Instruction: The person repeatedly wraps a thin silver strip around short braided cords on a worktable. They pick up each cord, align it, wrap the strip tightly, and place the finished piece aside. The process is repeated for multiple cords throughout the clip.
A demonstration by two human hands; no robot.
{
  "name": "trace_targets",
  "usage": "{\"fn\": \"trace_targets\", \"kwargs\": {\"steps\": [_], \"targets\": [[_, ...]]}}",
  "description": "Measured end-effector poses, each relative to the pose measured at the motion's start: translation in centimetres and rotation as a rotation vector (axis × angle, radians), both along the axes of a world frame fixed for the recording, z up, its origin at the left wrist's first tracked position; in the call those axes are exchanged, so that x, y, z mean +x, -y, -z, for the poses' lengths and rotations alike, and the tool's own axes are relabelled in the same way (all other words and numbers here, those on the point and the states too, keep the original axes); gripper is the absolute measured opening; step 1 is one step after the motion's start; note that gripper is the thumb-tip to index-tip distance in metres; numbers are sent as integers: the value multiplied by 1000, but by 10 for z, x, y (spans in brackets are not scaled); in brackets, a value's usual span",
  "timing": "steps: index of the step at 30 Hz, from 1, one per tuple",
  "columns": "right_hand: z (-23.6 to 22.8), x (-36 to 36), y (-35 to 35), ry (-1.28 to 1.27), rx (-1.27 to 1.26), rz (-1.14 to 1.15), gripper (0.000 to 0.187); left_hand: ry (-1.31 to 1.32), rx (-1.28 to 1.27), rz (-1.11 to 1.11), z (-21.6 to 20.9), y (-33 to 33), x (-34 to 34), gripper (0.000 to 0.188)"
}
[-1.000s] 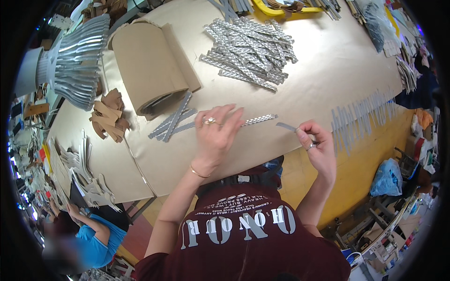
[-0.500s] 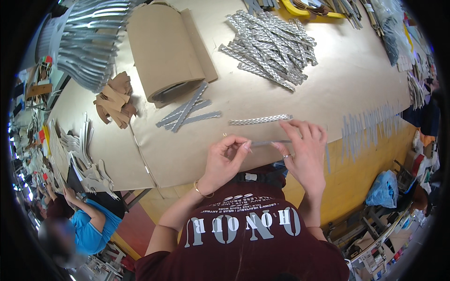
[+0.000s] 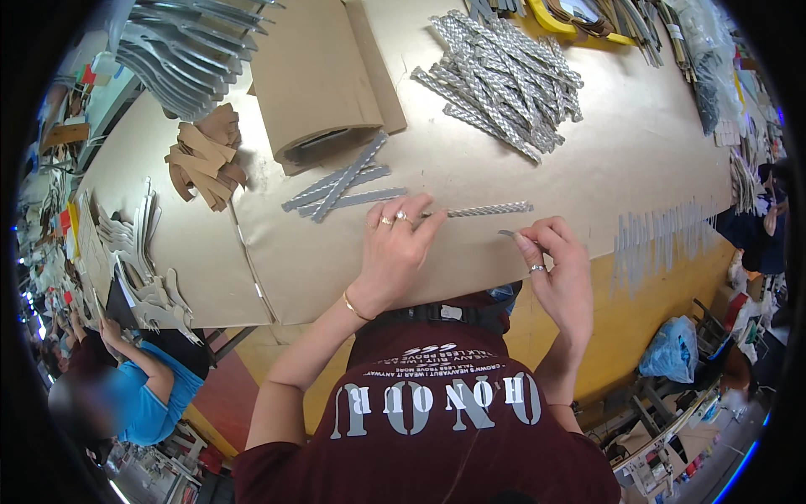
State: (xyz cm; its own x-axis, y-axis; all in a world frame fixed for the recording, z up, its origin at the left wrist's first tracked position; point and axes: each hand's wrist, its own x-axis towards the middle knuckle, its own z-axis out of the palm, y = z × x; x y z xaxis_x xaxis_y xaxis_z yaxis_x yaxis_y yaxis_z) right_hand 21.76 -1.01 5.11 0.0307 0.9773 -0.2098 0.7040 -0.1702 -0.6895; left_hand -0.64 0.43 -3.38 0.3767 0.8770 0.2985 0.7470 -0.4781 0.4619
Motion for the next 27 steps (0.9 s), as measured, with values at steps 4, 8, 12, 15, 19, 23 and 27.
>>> {"fn": "trace_targets", "kwargs": {"steps": [4, 8, 12, 15, 19, 23, 27], "targets": [[-5, -4, -2, -4, -32, -54, 9, -10, -6, 79, 5, 18, -4, 33], [-2, -22, -3, -60, -96, -80, 9, -13, -30, 48, 0, 33, -9, 36], [3, -37, -1, -128, -144, -9, 13, -20, 11, -31, -5, 38, -10, 35], [4, -40, 2, -132, -180, 20, 16, -76, -17, -24, -1, 29, -6, 34], [3, -38, 3, -74, -151, 19, 17, -77, 62, -134, 5, 15, 7, 30], [6, -41, 1, -28, -201, 6, 15, -27, 8, -234, 7, 14, 17, 28], [19, -42, -13, 66, -69, -193, 12, -8, 58, -320, 8, 19, 14, 29]]}}
